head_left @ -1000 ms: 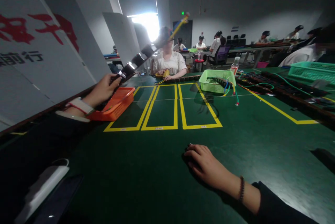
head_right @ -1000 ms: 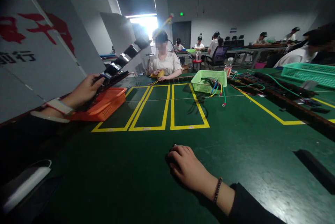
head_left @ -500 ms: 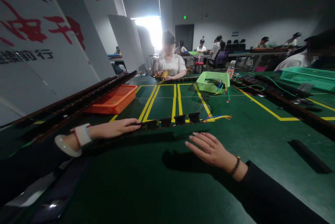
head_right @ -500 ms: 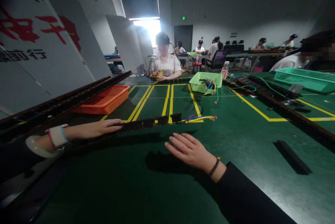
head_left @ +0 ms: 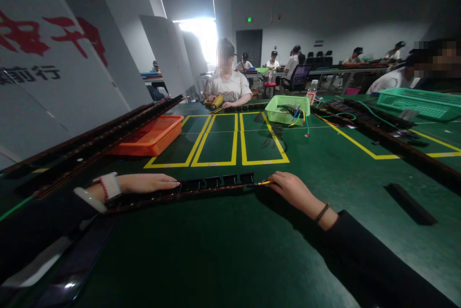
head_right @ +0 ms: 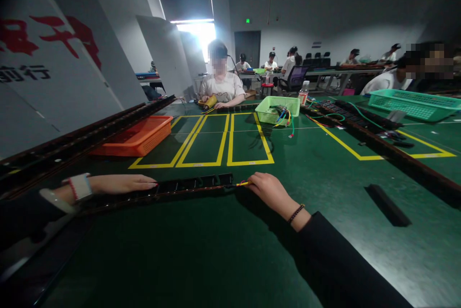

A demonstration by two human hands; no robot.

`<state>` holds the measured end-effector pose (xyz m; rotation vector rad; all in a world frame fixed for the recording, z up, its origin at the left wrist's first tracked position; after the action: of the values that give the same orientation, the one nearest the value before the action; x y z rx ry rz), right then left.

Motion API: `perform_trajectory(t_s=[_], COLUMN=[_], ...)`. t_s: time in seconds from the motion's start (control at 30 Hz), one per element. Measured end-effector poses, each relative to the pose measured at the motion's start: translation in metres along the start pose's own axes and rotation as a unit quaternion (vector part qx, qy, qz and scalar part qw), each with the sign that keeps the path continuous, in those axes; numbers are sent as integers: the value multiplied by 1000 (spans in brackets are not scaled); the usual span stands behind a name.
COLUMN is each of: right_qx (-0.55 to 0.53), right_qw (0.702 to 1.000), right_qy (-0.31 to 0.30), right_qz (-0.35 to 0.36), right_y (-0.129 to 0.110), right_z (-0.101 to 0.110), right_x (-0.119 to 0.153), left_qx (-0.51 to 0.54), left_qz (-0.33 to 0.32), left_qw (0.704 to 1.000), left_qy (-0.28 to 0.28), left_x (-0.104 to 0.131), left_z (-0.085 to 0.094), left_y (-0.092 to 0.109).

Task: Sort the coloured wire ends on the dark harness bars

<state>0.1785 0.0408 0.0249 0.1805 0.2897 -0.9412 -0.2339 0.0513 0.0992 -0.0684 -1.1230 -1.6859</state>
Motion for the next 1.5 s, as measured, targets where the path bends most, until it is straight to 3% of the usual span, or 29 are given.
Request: perform_trajectory(t_s=[0.17,0.23,0.37,0.47,0.6,0.7,0.8,0.9,1.03,1.17,1.33,1.5], right_qx=[-92,-106,-145,-213,-361,-443,-495,-523,-505,-444,-298,-92], right_qw=[995,993,988,971,913,869,838,819,831,865,939,994], right_qy=[10,6,-18,-42,-122,-165,-193,-212,-212,-212,-125,-28], right_qz=[-40,-45,-60,-100,-145,-145,-124,-102,-95,-95,-113,-44], right_y=[-5,-6,-7,-7,-9,-14,-18,-16,-4,1,-10,-24], right_z=[-3,-4,-5,-5,-11,-16,-21,-26,-29,-24,-9,-2], right_x=[0,-1,-2,-3,-2,-3,-4,-5,-2,-1,-3,-3], left_qx=[-9,-23,-31,-12,39,148,332,476,622,682,706,745], left_qz=[-48,-70,-121,-167,-210,-247,-249,-207,-133,-102,-104,-162], left_qw=[999,996,964,950,966,958,900,838,764,718,697,644], left_qy=[-5,51,235,263,144,-3,-133,-170,-109,-93,-67,-58], left_x=[-6,-10,-13,-10,-7,-15,-36,-62,-93,-109,-114,-118], left_z=[7,11,8,-15,-73,-124,-167,-196,-214,-218,-213,-211], left_y=[1,5,23,52,99,126,143,151,150,142,139,136])
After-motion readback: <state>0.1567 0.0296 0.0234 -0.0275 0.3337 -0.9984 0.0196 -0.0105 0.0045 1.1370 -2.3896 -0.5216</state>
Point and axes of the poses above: each hand's wrist, its own x-axis away from the middle knuckle, its own z-axis out of the back of the hand, y = z × x, the point moved 1 cm from there along -x, towards the middle knuckle, and after that the axes turned 12 degrees about x, right-handed, at the moved point
